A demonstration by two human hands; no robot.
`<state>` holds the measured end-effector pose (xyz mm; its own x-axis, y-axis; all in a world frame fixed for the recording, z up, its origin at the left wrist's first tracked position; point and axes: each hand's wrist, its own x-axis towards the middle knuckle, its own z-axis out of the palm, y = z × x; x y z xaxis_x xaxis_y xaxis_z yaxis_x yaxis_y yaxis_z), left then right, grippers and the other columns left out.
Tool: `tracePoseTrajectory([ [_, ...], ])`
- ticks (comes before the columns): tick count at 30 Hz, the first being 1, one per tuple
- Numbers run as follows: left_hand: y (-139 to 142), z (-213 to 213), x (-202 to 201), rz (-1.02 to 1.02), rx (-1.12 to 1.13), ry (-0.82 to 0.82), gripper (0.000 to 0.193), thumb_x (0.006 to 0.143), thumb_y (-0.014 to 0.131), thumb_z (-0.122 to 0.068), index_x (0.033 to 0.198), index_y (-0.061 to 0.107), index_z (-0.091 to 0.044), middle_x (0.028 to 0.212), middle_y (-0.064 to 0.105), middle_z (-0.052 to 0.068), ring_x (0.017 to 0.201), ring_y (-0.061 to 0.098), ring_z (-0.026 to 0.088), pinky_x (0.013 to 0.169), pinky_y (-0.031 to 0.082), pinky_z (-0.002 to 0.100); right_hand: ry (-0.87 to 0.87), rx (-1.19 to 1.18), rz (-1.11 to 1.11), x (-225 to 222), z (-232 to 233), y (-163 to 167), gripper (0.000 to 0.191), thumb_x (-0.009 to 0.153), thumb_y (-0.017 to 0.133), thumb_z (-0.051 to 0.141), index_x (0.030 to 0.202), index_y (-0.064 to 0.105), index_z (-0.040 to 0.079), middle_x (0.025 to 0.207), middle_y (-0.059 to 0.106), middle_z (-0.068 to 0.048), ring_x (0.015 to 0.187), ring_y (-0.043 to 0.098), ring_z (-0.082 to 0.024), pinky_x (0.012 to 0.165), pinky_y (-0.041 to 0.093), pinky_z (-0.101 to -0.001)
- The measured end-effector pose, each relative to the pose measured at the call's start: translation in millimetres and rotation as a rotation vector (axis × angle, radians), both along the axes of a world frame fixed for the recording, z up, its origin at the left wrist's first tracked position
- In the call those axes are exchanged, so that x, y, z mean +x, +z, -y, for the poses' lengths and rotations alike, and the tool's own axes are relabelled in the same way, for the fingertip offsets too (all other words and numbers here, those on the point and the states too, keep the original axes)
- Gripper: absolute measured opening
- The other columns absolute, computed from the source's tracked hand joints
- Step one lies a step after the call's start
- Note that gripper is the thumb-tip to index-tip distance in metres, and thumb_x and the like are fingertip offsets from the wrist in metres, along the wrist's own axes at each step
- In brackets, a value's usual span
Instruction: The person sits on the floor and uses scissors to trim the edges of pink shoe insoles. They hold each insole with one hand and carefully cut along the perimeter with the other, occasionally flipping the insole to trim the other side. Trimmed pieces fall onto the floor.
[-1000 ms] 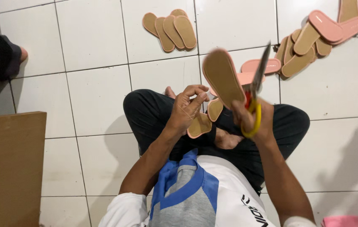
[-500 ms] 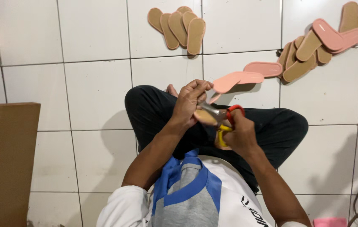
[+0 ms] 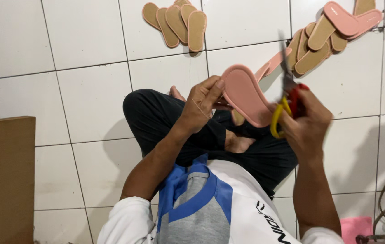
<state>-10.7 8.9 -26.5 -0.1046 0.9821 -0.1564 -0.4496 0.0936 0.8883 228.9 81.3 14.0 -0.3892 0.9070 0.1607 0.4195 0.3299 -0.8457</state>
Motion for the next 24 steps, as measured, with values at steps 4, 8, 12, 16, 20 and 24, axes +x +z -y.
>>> tracePoseTrajectory([
  [4, 1.6, -4.0, -3.7, -0.055, -0.002, 0.059, 0.042, 0.111, 0.047, -0.037, 0.116, 0.063, 0.001, 0.092, 0.071, 0.007, 0.084, 0.075, 0.013, 0.079, 0.067, 0.029, 0.125, -0.617, -0.220, 38.0, 24.2, -5.5, 0.043, 0.096, 0.070, 0.034, 0.118, 0.070, -0.004, 0.069, 0.058, -0.002, 0.053, 0.054, -0.010, 0.048, 0.046, -0.0225],
  [8, 2.3, -7.9, -4.1, -0.065, 0.018, 0.054, 0.043, 0.110, 0.046, -0.041, 0.112, 0.063, -0.001, 0.089, 0.071, 0.007, 0.082, 0.076, 0.013, 0.075, 0.067, 0.027, 0.616, -0.837, -0.292, 44.5, 43.7, -40.7, 0.091, 0.099, 0.039, 0.073, 0.116, 0.069, -0.010, 0.066, 0.058, -0.002, 0.060, 0.054, -0.009, 0.054, 0.045, -0.0229],
  [12, 3.5, -9.6, -3.7, -0.091, 0.035, 0.060, 0.043, 0.111, 0.048, -0.042, 0.105, 0.062, -0.002, 0.086, 0.070, 0.007, 0.079, 0.075, 0.014, 0.072, 0.067, 0.027, 0.689, -1.240, -0.486, 44.8, 51.9, -68.6, 0.104, 0.093, 0.028, 0.080, 0.118, 0.064, -0.014, 0.064, 0.050, -0.001, 0.055, 0.047, -0.009, 0.049, 0.041, -0.0251],
  [16, 5.1, -7.9, -4.0, -0.118, 0.038, 0.057, 0.044, 0.110, 0.046, -0.042, 0.105, 0.063, -0.003, 0.087, 0.070, 0.005, 0.082, 0.076, 0.012, 0.072, 0.067, 0.026, 0.722, -1.201, -0.601, 44.4, 53.6, -79.9, 0.103, 0.095, 0.027, 0.080, 0.112, 0.066, -0.014, 0.060, 0.051, -0.002, 0.051, 0.050, -0.010, 0.049, 0.046, -0.0250],
  [20, 5.9, -6.9, -2.1, -0.116, 0.029, 0.051, 0.042, 0.111, 0.047, -0.042, 0.106, 0.063, -0.003, 0.088, 0.070, 0.005, 0.083, 0.076, 0.012, 0.073, 0.067, 0.026, 0.720, -1.169, -0.625, 42.7, 53.5, -83.0, 0.102, 0.097, 0.028, 0.079, 0.106, 0.067, -0.015, 0.057, 0.051, -0.002, 0.046, 0.051, -0.009, 0.044, 0.048, -0.0239],
  [24, 5.8, -6.7, -1.6, -0.073, 0.023, 0.042, 0.041, 0.110, 0.048, -0.041, 0.107, 0.064, -0.003, 0.088, 0.068, 0.004, 0.083, 0.075, 0.012, 0.073, 0.066, 0.026, 0.712, -1.218, -0.647, 41.9, 54.6, -84.7, 0.104, 0.094, 0.031, 0.081, 0.107, 0.067, -0.016, 0.058, 0.050, -0.002, 0.048, 0.051, -0.009, 0.045, 0.048, -0.0240],
])
